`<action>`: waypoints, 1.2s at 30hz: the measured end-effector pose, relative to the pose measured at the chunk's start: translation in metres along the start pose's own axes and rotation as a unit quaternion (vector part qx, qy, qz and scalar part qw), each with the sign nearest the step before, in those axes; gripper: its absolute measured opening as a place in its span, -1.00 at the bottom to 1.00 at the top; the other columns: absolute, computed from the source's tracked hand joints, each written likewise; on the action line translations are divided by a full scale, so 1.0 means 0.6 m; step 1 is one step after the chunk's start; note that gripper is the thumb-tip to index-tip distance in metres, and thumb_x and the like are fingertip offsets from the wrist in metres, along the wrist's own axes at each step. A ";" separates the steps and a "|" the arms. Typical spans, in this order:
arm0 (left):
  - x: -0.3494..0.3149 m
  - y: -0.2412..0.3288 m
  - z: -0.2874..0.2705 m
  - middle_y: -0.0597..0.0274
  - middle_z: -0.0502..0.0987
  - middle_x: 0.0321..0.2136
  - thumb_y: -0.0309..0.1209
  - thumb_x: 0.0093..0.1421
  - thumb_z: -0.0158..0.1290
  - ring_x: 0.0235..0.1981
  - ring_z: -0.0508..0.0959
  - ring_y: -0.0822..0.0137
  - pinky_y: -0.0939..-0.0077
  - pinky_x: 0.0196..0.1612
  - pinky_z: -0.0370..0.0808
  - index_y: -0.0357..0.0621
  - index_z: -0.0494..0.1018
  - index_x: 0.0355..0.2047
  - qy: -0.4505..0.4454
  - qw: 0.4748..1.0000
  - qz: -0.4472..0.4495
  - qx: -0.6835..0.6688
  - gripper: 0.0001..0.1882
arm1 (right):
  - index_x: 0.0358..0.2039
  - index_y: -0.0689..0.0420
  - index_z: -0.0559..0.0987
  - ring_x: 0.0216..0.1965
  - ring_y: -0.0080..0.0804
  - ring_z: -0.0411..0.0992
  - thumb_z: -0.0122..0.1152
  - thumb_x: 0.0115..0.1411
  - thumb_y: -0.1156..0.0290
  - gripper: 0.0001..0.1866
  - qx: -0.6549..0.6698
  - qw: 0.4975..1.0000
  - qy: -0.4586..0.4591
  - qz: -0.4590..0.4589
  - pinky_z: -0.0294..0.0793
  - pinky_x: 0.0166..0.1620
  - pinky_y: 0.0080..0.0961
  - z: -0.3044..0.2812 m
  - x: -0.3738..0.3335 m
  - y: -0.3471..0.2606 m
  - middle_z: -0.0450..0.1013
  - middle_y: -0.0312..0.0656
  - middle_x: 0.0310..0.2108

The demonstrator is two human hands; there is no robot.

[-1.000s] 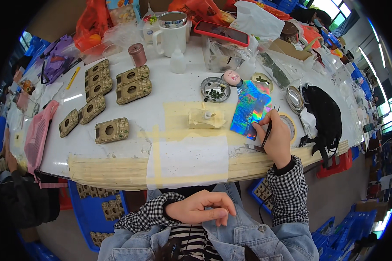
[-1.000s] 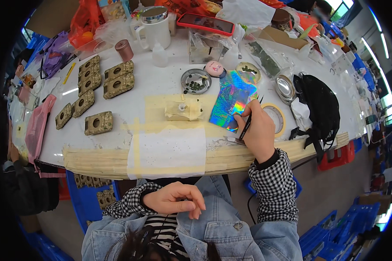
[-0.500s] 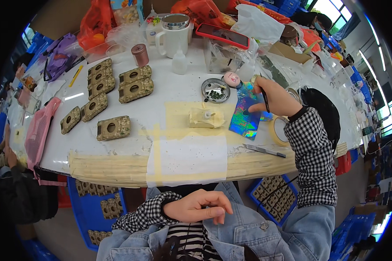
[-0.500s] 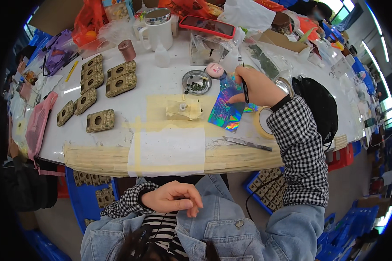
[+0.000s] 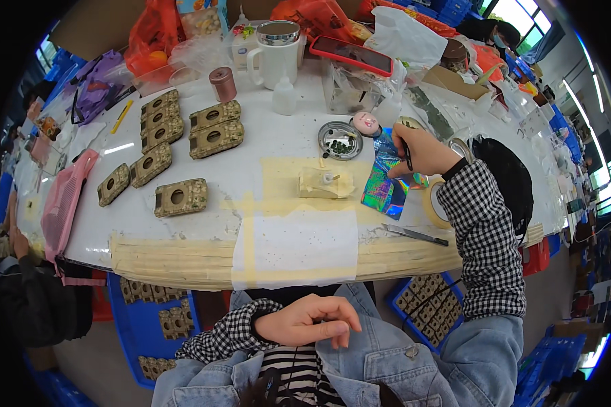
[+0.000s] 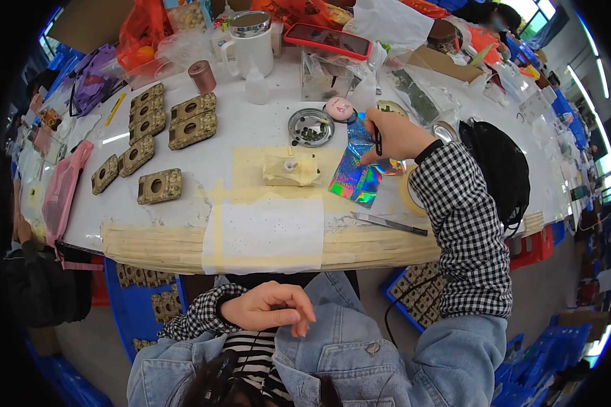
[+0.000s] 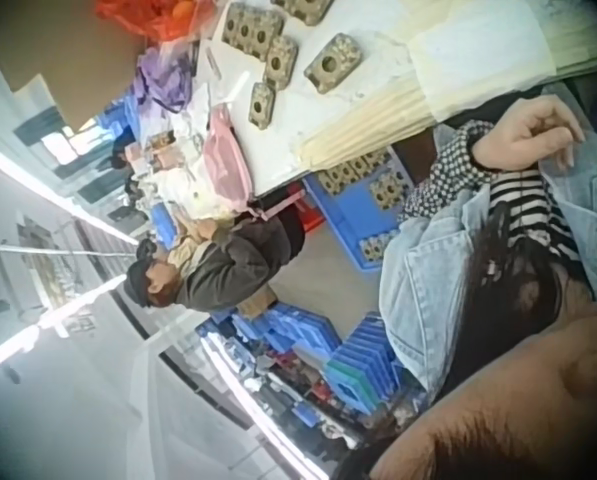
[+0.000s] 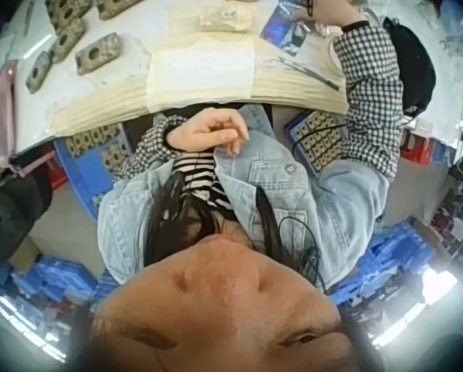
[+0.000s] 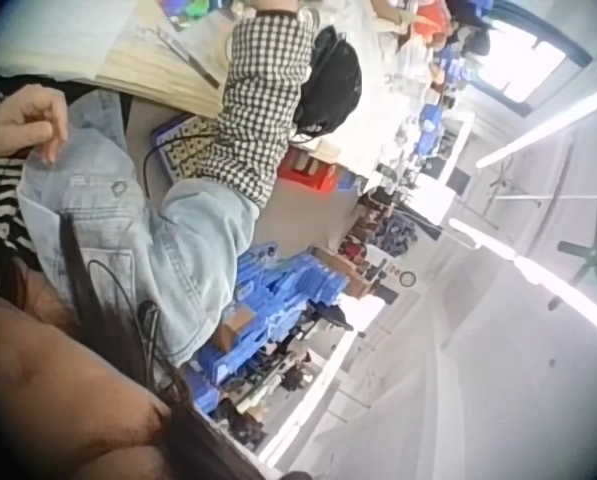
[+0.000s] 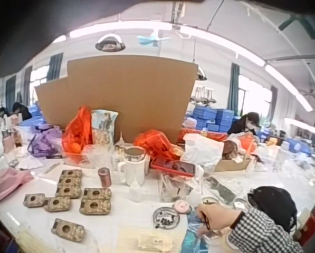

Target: The recorder uses tweezers and a stylus to apply decorative elements and clean camouflage-patterned toy tank bodies at a factory workbench.

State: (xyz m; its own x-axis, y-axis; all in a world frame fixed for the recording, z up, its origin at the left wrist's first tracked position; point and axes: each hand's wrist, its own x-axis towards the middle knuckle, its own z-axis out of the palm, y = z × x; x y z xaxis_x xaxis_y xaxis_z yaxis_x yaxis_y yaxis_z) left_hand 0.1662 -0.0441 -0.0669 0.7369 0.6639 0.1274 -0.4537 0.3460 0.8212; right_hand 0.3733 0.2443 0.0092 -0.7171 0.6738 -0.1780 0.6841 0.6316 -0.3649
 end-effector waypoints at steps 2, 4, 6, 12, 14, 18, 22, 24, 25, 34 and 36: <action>-0.001 0.000 0.001 0.18 0.49 -0.36 -0.44 0.31 -0.16 -0.32 0.52 0.46 0.60 -0.22 0.47 -0.34 0.34 -0.14 0.003 1.000 0.000 -0.002 -0.79 | -0.43 0.13 0.26 -0.48 -0.39 0.27 0.54 -0.24 0.29 -0.44 0.007 1.000 0.012 -0.014 0.29 -0.39 -0.48 0.003 -0.001 0.005 0.31 -0.23 -0.52; -0.001 0.001 0.001 0.18 0.49 -0.36 -0.44 0.31 -0.16 -0.32 0.52 0.46 0.60 -0.22 0.47 -0.34 0.34 -0.14 0.007 1.000 0.002 -0.001 -0.79 | -0.43 0.13 0.24 -0.50 -0.43 0.22 0.53 -0.21 0.31 -0.45 0.017 0.999 0.025 -0.029 0.26 -0.41 -0.50 0.006 -0.001 0.009 0.25 -0.25 -0.55; -0.003 -0.001 0.003 0.18 0.50 -0.35 -0.44 0.31 -0.15 -0.32 0.52 0.46 0.60 -0.22 0.47 -0.33 0.34 -0.15 0.014 1.000 0.000 -0.009 -0.79 | -0.43 0.13 0.25 -0.50 -0.47 0.18 0.50 -0.17 0.35 -0.49 0.036 0.997 0.043 -0.060 0.22 -0.42 -0.52 0.003 -0.009 0.006 0.21 -0.27 -0.55; 0.005 -0.008 0.004 0.17 0.49 -0.31 -0.48 0.30 -0.14 -0.28 0.52 0.45 0.58 -0.18 0.47 -0.32 0.34 -0.14 0.022 1.000 0.013 -0.005 -0.81 | -0.44 0.10 0.20 -0.51 -0.73 0.01 0.38 -0.02 0.46 -0.58 0.207 0.975 0.079 -0.030 0.05 -0.47 -0.74 -0.033 -0.093 -0.030 0.05 -0.45 -0.56; 0.000 -0.018 0.007 0.15 0.48 -0.27 -0.50 0.29 -0.14 -0.25 0.51 0.44 0.57 -0.17 0.47 -0.32 0.33 -0.14 0.062 0.997 0.036 0.000 -0.82 | -0.47 0.07 0.18 -0.52 -0.73 -0.02 0.36 0.00 0.47 -0.58 0.185 0.977 0.099 -0.050 0.01 -0.48 -0.75 -0.046 -0.117 -0.074 0.04 -0.46 -0.56; -0.002 -0.017 0.023 0.23 0.44 -0.24 -0.59 0.18 0.01 -0.21 0.49 0.46 0.55 -0.07 0.46 -0.28 0.34 -0.14 0.200 0.973 0.112 0.019 -0.77 | -0.55 0.06 0.18 -0.50 -0.66 0.02 0.46 -0.12 0.44 -0.51 0.235 0.956 0.153 -0.085 0.08 -0.40 -0.71 -0.048 -0.182 -0.143 0.07 -0.44 -0.54; 0.019 -0.013 0.024 0.07 0.27 0.03 -0.55 0.09 0.12 0.12 0.30 0.25 0.21 0.16 0.29 -0.29 0.14 0.07 0.261 0.936 0.230 0.052 -0.44 | -0.60 0.05 0.24 -0.51 -0.60 0.16 0.53 -0.21 0.45 -0.51 0.340 0.924 0.053 -0.165 0.17 -0.38 -0.68 -0.027 -0.218 -0.164 0.21 -0.40 -0.56; 0.025 -0.010 0.018 0.07 0.14 0.15 -0.54 0.07 0.15 0.21 0.17 0.26 0.28 0.20 0.21 -0.26 -0.01 0.20 0.223 0.950 0.210 0.066 -0.25 | -0.58 0.07 0.25 -0.50 -0.58 0.18 0.51 -0.18 0.46 -0.54 0.273 0.942 -0.002 -0.196 0.19 -0.38 -0.66 -0.026 -0.206 -0.183 0.24 -0.36 -0.53; 0.027 0.002 0.021 0.08 0.13 0.16 -0.56 0.07 0.15 0.22 0.15 0.29 0.32 0.19 0.21 -0.24 -0.05 0.22 0.206 0.960 0.188 0.036 -0.22 | -0.56 0.09 0.26 -0.49 -0.56 0.18 0.48 -0.15 0.48 -0.56 0.297 0.936 -0.018 -0.188 0.19 -0.39 -0.64 -0.013 -0.191 -0.187 0.23 -0.34 -0.52; -0.009 0.015 0.028 0.15 0.45 -0.08 -0.45 0.30 -0.13 -0.06 0.43 0.44 0.53 0.02 0.36 -0.36 0.28 0.04 0.286 0.955 0.078 -0.020 -0.66 | -0.51 0.12 0.23 -0.47 -0.58 0.11 0.40 -0.08 0.51 -0.60 0.297 0.936 0.003 -0.187 0.15 -0.40 -0.68 0.067 -0.115 -0.212 0.15 -0.35 -0.52; -0.014 0.036 0.029 0.11 0.47 -0.09 -0.41 0.31 -0.16 -0.08 0.46 0.42 0.49 0.02 0.37 -0.38 0.30 0.01 0.284 0.956 0.069 -0.013 -0.67 | -0.49 0.15 0.25 -0.49 -0.45 0.14 0.37 -0.08 0.52 -0.62 0.269 0.936 0.023 -0.228 0.18 -0.41 -0.61 0.071 -0.107 -0.222 0.18 -0.28 -0.53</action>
State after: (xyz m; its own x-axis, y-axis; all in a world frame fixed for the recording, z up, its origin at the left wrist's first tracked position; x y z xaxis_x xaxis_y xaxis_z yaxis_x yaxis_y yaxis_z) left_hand 0.1588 -0.0537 -0.0404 0.2818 0.9548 -0.0943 -0.5458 0.2403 0.8027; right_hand 0.3226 0.1008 0.0305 -0.9032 0.4050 0.1422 0.1344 0.5814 -0.8025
